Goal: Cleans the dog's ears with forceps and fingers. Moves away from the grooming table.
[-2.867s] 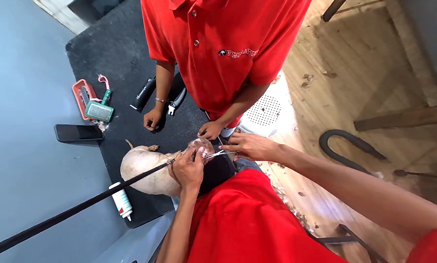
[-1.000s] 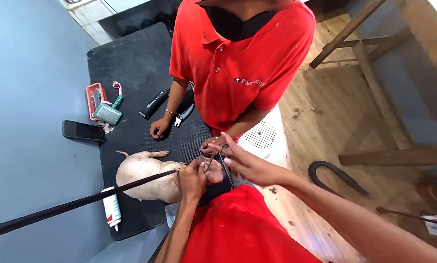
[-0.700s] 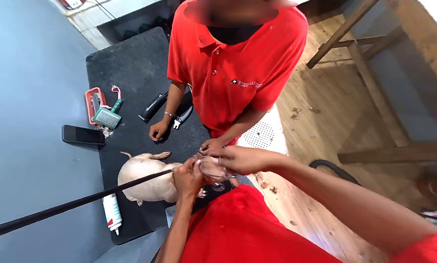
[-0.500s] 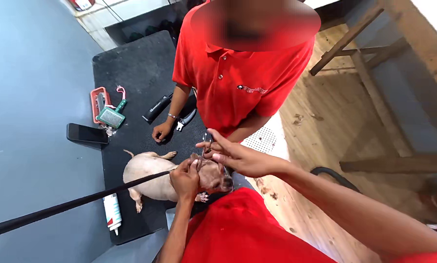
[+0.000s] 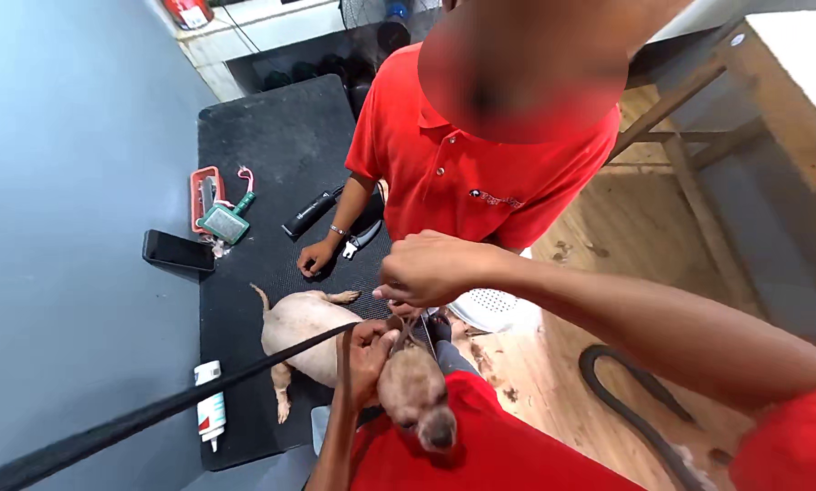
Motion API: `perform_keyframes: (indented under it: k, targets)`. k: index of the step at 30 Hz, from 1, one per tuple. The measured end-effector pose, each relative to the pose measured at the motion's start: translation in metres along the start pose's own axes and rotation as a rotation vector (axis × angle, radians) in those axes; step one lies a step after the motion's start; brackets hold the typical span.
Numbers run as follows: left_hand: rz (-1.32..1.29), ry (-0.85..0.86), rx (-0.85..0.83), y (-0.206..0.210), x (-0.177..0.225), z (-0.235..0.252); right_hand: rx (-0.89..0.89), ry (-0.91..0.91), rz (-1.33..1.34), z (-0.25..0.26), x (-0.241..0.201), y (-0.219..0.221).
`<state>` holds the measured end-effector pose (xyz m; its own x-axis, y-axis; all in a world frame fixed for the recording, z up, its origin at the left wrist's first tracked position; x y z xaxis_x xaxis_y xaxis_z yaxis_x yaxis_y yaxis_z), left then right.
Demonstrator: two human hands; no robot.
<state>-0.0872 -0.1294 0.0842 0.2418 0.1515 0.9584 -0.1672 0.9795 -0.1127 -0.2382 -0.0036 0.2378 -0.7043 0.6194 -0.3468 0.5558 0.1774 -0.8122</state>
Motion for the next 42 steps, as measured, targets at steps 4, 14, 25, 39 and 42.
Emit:
perform_keyframes:
  k: [4,14,25,39,42]
  targets:
    - [-0.121,-0.029,-0.028,0.005,0.006,-0.004,-0.366,-0.133,1.157,-0.015,0.051,0.03]
    - [-0.24,-0.035,-0.108,0.033,0.013,-0.004,0.728,-0.038,-0.061,-0.101,0.008,0.11]
    - [-0.292,0.06,-0.339,0.054,0.025,0.002,-0.127,0.16,-0.418,-0.114,-0.012,0.088]
    - [-0.407,-0.041,-0.335,0.052,0.024,-0.011,0.24,-0.22,-0.409,-0.119,-0.012,0.1]
    - [-0.407,-0.047,-0.341,0.053,0.025,-0.013,0.296,-0.364,-0.351,-0.121,-0.011,0.099]
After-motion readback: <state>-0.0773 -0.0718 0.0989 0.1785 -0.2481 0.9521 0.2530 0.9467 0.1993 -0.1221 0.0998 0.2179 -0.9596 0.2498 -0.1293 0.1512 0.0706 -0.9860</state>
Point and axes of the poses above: each hand's wrist, its own z-axis towards the middle knuckle, its own y-axis out of the palm, x = y × z, the point moved 2 cm from there along z, towards the middle knuckle, and after that the axes turned 8 degrees about y, right-handed, at the moved point
